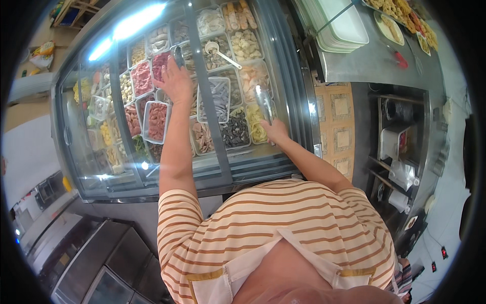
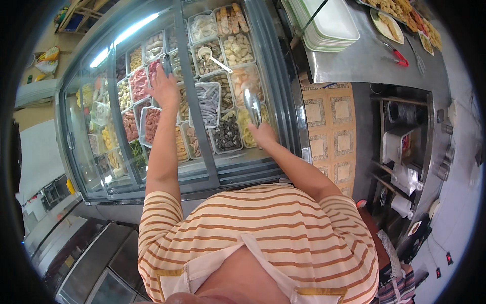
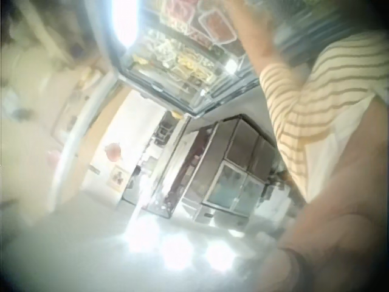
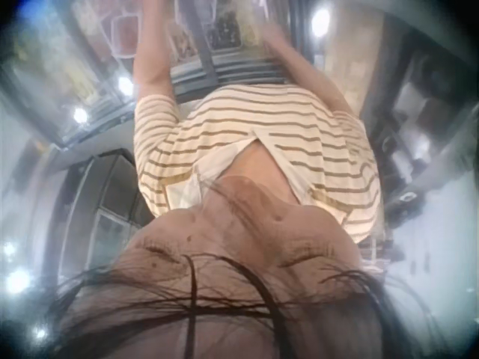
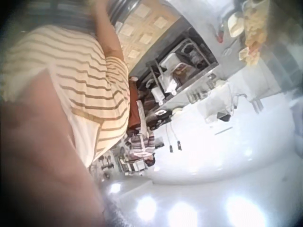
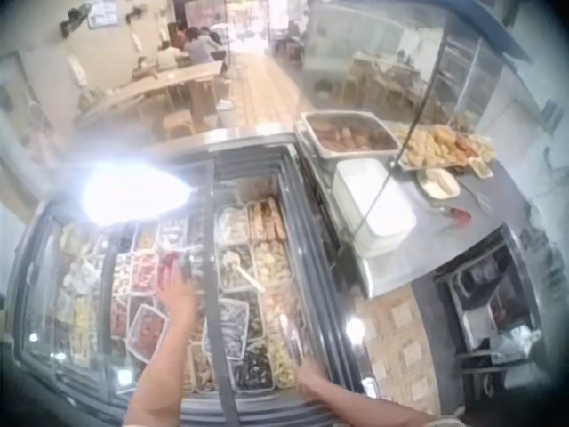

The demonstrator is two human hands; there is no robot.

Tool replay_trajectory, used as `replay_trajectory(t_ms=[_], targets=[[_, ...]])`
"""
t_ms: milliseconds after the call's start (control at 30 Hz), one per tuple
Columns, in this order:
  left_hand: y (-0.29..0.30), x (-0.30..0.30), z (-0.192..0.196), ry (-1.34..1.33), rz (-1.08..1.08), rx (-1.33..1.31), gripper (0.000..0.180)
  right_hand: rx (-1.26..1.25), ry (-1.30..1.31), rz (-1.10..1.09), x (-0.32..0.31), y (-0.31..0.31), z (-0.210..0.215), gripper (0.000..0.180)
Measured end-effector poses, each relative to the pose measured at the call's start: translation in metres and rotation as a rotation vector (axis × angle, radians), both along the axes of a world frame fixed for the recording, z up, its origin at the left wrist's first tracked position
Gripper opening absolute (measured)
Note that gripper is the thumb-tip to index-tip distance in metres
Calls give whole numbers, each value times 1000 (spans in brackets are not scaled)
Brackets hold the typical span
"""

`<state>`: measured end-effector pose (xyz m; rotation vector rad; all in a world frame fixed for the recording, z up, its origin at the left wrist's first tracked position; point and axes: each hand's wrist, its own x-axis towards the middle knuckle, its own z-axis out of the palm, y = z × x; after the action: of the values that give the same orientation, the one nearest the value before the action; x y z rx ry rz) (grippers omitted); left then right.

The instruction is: The person assembles food items into a white styrofoam container using tongs. They select various ingredients, including meat and vegetables, from a refrigerated display case and place them into the container. The person moves between the display case and a counter area during the process.

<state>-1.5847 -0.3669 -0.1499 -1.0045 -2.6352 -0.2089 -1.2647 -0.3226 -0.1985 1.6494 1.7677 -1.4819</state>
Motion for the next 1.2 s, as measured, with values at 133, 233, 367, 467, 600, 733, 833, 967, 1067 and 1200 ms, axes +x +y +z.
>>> replay_trajectory(t_ms=[133,233,367,467,600,733,833,967,1067,1200], targets=[[-6,-6,-5,39,-19,45,48,103,-230,405,-7,-4,5,44],[-6,-4,-3,38,-26,59,49,127,-266,506,-5,-4,27,33],[-3,-4,-3,22,-35,80,48,199,-244,828,4,0,6,28],[-5,-4,-5,15,-26,93,47,224,-259,949,-8,0,-9,27],[-3,-5,-5,17,-67,158,46,248,-321,956,-9,-5,-28,26],[-5,-4,-5,1,-75,198,45,238,-394,1034,-9,-7,-9,27],[-5,-3,-3,-13,-64,201,44,262,-409,1025,-27,1,18,30],[-3,-4,-5,2,-67,198,43,511,-109,1035,-44,13,-12,33],[-3,-5,-5,75,-86,184,47,615,4,939,-66,7,-28,37],[-6,-6,-7,71,-88,188,45,469,-4,900,-73,0,-25,42]])
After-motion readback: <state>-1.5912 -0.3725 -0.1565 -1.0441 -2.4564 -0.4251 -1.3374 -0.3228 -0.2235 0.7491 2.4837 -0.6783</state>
